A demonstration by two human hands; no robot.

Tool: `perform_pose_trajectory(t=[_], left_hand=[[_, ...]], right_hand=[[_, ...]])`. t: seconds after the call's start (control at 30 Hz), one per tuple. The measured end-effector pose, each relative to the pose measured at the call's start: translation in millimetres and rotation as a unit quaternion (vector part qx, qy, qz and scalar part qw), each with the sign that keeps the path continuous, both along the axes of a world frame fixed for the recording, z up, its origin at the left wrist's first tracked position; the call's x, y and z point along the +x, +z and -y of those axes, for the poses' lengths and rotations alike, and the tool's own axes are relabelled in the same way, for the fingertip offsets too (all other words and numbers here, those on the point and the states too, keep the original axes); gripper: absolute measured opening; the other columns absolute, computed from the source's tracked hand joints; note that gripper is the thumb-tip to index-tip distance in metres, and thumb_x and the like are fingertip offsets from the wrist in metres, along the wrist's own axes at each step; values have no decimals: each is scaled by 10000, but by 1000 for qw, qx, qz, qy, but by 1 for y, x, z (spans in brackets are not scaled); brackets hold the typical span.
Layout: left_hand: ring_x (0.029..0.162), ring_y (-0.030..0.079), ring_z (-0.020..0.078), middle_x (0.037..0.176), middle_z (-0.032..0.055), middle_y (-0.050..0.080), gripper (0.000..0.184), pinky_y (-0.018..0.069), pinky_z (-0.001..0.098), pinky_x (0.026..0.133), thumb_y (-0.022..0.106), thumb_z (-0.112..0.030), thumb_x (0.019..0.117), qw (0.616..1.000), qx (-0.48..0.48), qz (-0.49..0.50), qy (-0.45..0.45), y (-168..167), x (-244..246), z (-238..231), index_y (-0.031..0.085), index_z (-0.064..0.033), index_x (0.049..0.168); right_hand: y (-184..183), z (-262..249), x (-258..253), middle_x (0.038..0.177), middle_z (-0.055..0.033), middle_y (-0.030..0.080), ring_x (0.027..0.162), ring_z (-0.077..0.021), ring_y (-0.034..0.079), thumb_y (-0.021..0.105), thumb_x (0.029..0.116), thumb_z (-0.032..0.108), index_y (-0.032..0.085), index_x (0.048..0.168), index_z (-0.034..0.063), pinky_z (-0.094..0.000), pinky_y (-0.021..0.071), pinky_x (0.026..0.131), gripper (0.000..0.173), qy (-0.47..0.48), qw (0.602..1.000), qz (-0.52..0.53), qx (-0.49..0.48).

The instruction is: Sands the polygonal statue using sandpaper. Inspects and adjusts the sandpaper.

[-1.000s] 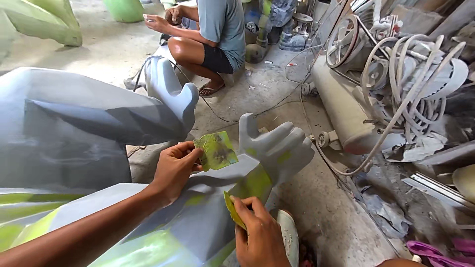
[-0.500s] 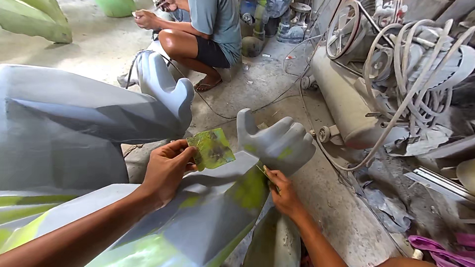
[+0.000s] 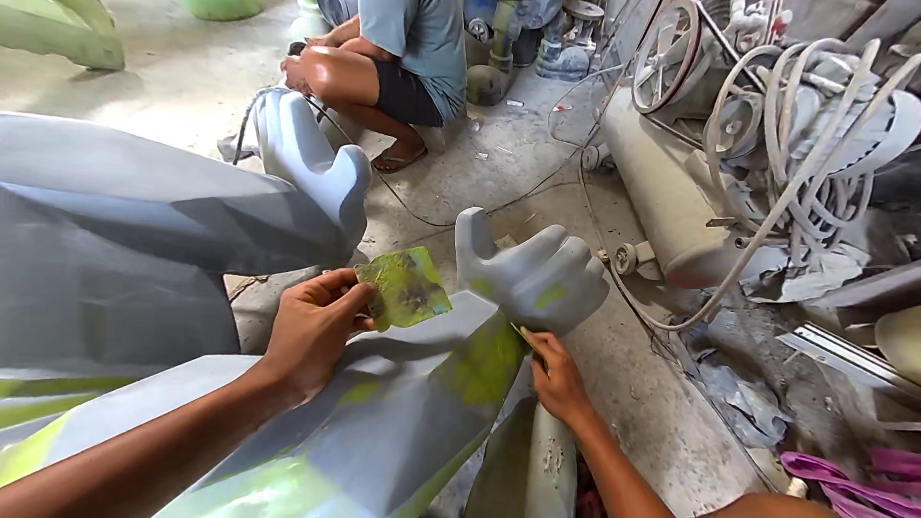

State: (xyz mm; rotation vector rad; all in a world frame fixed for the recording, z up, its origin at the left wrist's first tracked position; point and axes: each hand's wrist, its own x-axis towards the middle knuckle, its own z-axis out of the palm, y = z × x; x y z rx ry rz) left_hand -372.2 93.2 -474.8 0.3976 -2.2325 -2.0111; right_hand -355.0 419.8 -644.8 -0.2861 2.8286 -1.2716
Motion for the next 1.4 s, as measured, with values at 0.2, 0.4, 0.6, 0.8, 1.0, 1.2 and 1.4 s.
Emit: perform_pose_trajectory(t=[0.2,0.4,0.6,0.8,1.0,1.2,1.4], left_hand=[[621,632,83,765,17,659,131,573,228,580,578,-61,1023,1000,10,-3,-1,0,-2,-1,692,-76,961],[628,641,89,767,21,664,134,576,230,581,580,-57,1022,1000,12,-6,-6,1,-1,-2,682,-71,936],[627,644,92,765,26,664,143,584,242,581,572,-63,1024,1000,2,-6,-3,0,-2,0,686,-73,939],[606,646,82,750,16,665,149,586,234,570,566,-47,1018,1000,9,-16,0,-3,-1,0,693,-81,949],[635,661,91,778,22,680,139,589,241,581,564,-41,1020,1000,-2,-8,10,-3,-1,0,695,-75,986],[634,654,98,784,37,681,140,584,240,577,578,-47,1009,1000,15,-16,1,-1,-2,-2,699,-76,945],[630,647,119,778,42,676,120,589,263,596,596,-56,1016,1000,19,-2,12,1,1,-3,701,-65,959]], right_hand=[[25,22,10,1262,-24,628,1127,-134,624,490,1026,168,587,1462,307,-394,555,955,468,-9,995,93,-24],[84,51,83,1262,1,631,1080,-109,638,539,953,135,600,1455,293,-363,593,866,529,-1,995,101,-6],[109,57,116,1224,4,635,1004,-94,649,576,935,103,614,1443,283,-334,605,776,540,24,994,87,-57],[58,7,33,1227,15,700,1114,-88,657,526,959,108,726,1289,185,-346,575,946,393,-17,991,-4,-130],[4,24,-4,1342,-31,631,1086,-171,679,519,995,146,545,1503,257,-423,604,882,522,-17,998,3,67],[-1,1,21,1318,-77,619,1155,-197,641,567,893,71,527,1519,252,-384,580,940,652,75,987,28,141],[25,-9,3,1271,-11,673,1023,-146,694,570,929,131,663,1380,235,-389,617,807,472,41,992,-70,94]])
